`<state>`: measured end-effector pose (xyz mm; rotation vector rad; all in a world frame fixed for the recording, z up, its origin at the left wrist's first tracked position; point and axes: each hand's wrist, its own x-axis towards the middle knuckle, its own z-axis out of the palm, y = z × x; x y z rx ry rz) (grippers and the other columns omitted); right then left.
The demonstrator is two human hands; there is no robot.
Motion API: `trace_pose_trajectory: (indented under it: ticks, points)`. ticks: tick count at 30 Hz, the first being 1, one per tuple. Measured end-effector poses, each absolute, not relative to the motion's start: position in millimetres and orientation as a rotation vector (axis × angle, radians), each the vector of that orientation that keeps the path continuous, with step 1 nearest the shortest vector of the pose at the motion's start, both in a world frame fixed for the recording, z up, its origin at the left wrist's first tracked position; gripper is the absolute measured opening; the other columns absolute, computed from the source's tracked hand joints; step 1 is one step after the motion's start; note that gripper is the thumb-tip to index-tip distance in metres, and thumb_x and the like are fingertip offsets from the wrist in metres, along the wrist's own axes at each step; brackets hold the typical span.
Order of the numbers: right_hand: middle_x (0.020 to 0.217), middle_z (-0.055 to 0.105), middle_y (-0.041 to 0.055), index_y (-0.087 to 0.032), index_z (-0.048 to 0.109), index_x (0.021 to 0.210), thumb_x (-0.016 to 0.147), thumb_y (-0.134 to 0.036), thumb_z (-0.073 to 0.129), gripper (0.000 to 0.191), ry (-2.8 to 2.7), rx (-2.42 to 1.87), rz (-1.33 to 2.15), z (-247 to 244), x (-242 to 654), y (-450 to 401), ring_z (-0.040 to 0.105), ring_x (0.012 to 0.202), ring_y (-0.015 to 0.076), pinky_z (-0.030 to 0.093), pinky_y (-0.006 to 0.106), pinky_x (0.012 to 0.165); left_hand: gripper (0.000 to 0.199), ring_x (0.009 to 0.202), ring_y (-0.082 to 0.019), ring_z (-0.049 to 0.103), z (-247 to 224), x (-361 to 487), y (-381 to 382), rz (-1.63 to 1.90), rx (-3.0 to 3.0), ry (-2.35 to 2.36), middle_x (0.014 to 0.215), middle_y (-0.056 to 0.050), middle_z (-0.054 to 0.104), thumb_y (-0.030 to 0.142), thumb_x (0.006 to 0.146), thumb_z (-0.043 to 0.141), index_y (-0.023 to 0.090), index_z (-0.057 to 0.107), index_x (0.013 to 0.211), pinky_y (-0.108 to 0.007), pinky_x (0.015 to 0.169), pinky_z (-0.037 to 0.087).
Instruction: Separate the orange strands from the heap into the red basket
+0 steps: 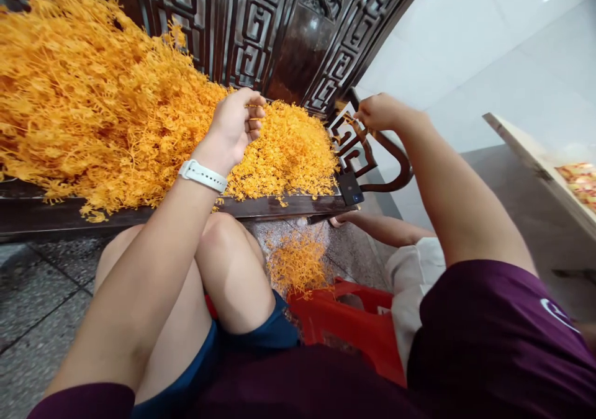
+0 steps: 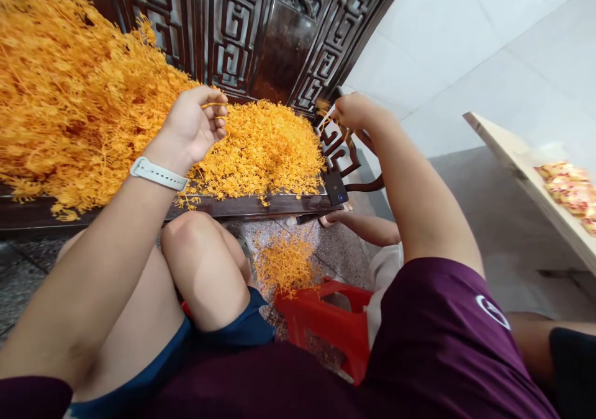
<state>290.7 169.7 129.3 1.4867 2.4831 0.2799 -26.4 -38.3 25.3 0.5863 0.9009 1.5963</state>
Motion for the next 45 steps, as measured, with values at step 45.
trace_pose_trajectory:
  ticks: [45]
  points:
    - [0.091,0.08,0.0075,-0.015,0.08,0.098,0.08,-0.023,0.064,0.025,2.499,1.233,0.179,164.8,274.3,130.1,0.07,0.084,0.0222,0.051,0.032,0.083,0.02,0.048,-0.01,0.05,34.9,-46.5,-67.8,1.666,0.584,0.923,0.063,-0.001,0.063,0.032,0.08,0.074,0.022,0.059,0.071,-0.024,0.046,0.038]
